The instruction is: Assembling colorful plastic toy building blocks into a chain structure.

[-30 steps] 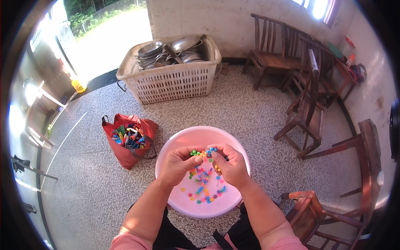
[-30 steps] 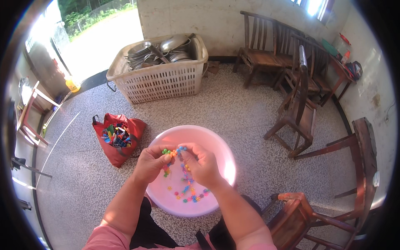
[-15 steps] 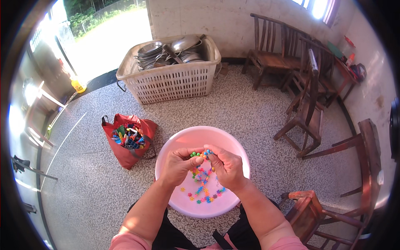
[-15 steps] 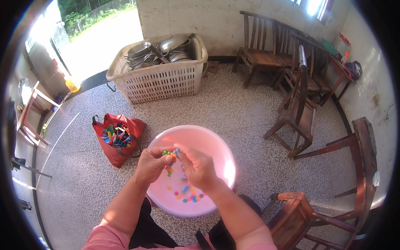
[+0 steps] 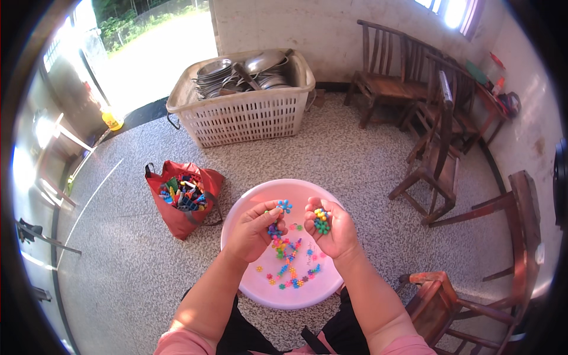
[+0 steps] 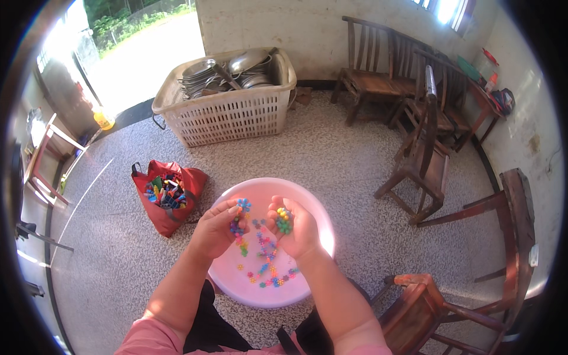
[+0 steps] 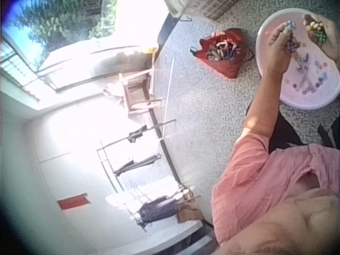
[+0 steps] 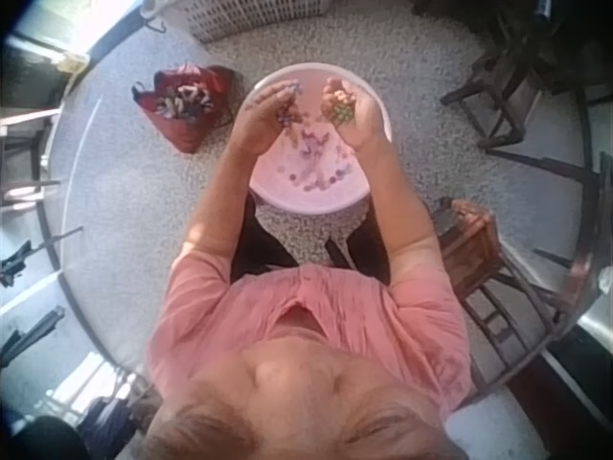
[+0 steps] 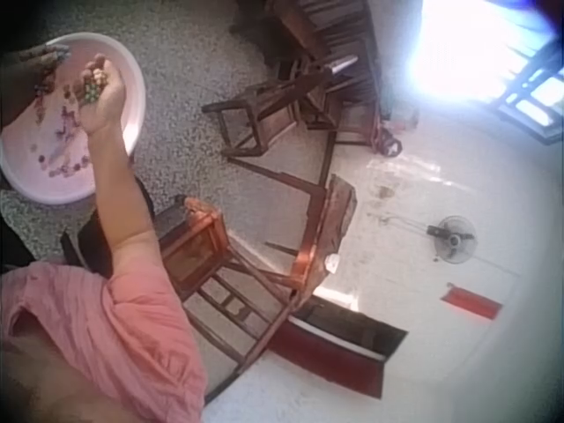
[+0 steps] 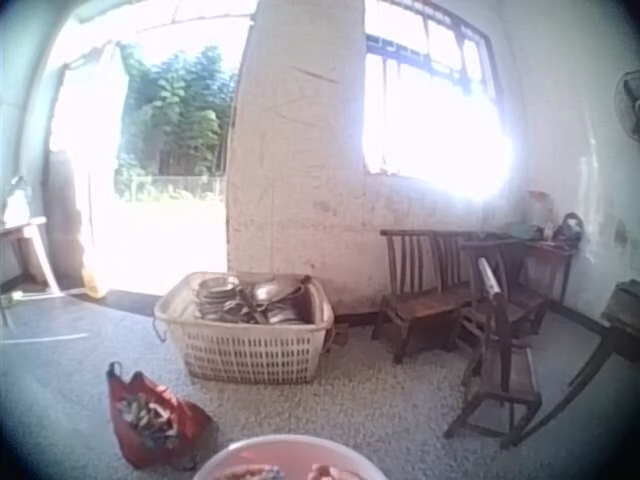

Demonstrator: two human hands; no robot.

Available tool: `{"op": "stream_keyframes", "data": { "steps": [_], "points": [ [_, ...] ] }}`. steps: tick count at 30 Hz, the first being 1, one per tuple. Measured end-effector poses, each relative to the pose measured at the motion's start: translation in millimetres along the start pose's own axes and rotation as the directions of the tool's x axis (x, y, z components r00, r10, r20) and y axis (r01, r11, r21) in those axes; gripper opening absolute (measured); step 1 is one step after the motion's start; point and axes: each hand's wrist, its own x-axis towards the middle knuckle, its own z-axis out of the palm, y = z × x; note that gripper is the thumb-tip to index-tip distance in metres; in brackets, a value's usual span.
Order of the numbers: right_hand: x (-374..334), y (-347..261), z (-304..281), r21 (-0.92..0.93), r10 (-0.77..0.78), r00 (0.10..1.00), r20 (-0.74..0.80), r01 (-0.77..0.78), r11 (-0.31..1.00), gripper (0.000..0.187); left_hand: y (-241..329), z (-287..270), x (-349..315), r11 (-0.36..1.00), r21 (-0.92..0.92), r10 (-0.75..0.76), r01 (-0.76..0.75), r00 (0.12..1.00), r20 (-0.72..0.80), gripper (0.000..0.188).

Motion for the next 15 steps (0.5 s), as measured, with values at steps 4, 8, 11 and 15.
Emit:
{"op": "stream_keyframes", "data": {
  "steps": [4, 8, 11, 15],
  "points": [
    [2, 5, 2, -0.087, -0.011, 1.000, 0.000, 0.011, 0.996, 0.016, 3, -1, -1, 0.995, -0.103, -0.016, 0.015, 1.000, -0.007, 0.017],
    [2, 4, -3, -0.112, 0.028, 0.999, 0.023, -0.025, 0.993, 0.017, 2, -2, -1, 0.995, -0.102, -0.021, 0.019, 1.000, -0.016, 0.013],
    [2, 4, -8, -0.094, 0.061, 0.993, 0.104, -0.051, 0.994, 0.017, 0, -6, 1, 0.996, -0.083, -0.025, 0.021, 0.999, -0.043, 0.013],
    [-1, 4, 2, -0.124, 0.038, 0.995, 0.090, -0.026, 0.992, 0.017, 0, -6, 0, 0.997, -0.080, -0.028, 0.023, 0.998, -0.059, 0.014]
  ]
}}
